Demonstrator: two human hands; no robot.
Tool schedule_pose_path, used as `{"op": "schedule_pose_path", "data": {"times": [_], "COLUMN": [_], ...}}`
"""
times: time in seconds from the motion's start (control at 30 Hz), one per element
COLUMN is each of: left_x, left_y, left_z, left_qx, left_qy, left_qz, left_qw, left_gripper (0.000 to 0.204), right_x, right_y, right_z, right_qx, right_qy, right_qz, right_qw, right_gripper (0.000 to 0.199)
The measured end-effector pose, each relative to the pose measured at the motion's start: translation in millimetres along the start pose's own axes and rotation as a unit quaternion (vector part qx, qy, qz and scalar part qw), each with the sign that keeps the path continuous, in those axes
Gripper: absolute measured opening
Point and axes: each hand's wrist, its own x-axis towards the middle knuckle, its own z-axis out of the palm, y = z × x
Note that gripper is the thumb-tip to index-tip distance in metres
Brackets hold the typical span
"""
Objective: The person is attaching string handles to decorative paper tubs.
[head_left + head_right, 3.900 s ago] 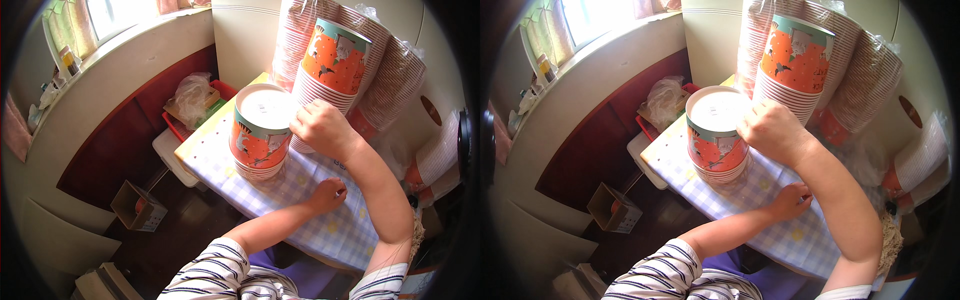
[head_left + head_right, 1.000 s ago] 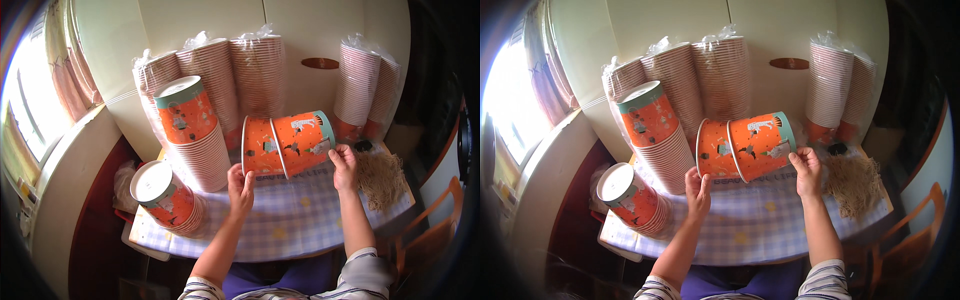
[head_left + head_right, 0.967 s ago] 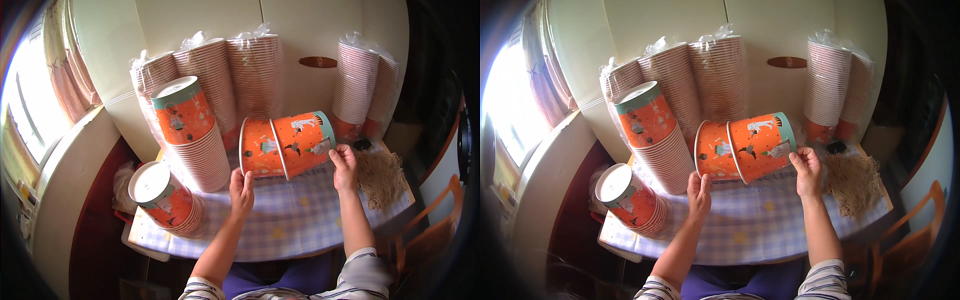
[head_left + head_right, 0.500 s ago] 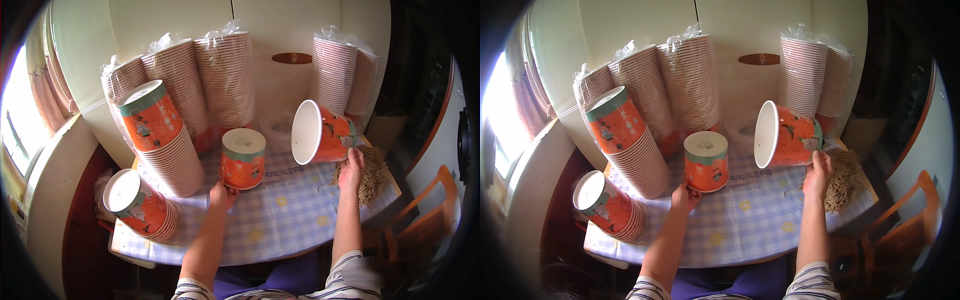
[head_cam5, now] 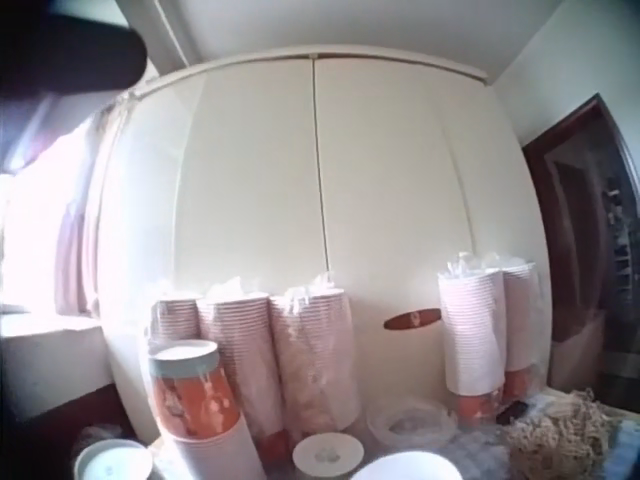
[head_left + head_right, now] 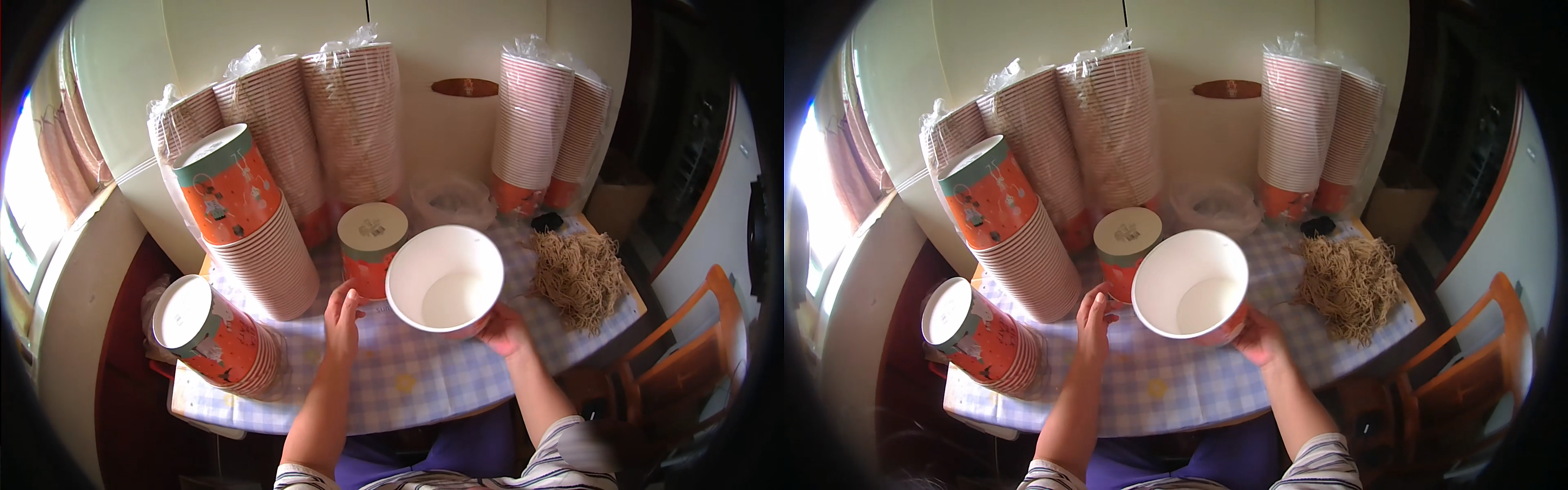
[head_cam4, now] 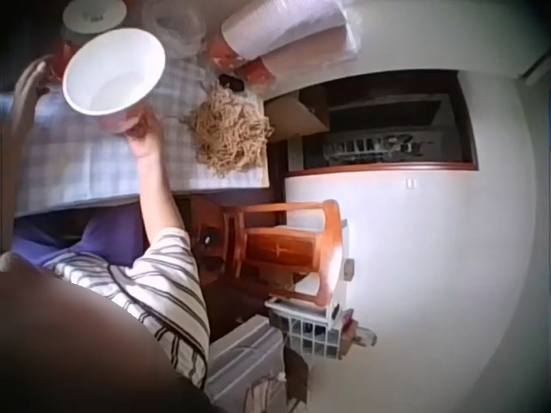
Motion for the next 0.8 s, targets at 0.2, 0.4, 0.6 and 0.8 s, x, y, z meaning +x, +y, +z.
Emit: {"op": "schedule_pose_path", "data": {"times": [0.2,0.4,0.6,0.8], "left_x": [-11,-11,-13,-25], "left_y": [11,13,9,27], "left_z": [4,5,5,14], "left_qx": [-0.045,-0.016,-0.099,-0.089], "left_qy": [-0.072,-0.094,-0.26,-0.317], "left_qz": [0.033,0.006,0.017,-0.005], "left_qw": [0.996,0.995,0.96,0.944], "left_gripper": [0.036,0.038,0.072,0.076], "right_x": [-28,-29,-35,-9], "right_y": [15,-2,-24,-37], "right_z": [62,46,110,187], "right_qx": [-0.337,-0.711,-0.74,-0.794], "right_qy": [0.072,0.052,0.029,-0.142], "right_qz": [0.056,-0.17,-0.407,-0.324], "right_qw": [0.937,0.68,0.534,0.494], "right_gripper": [0.031,0.029,0.027,0.043]}}
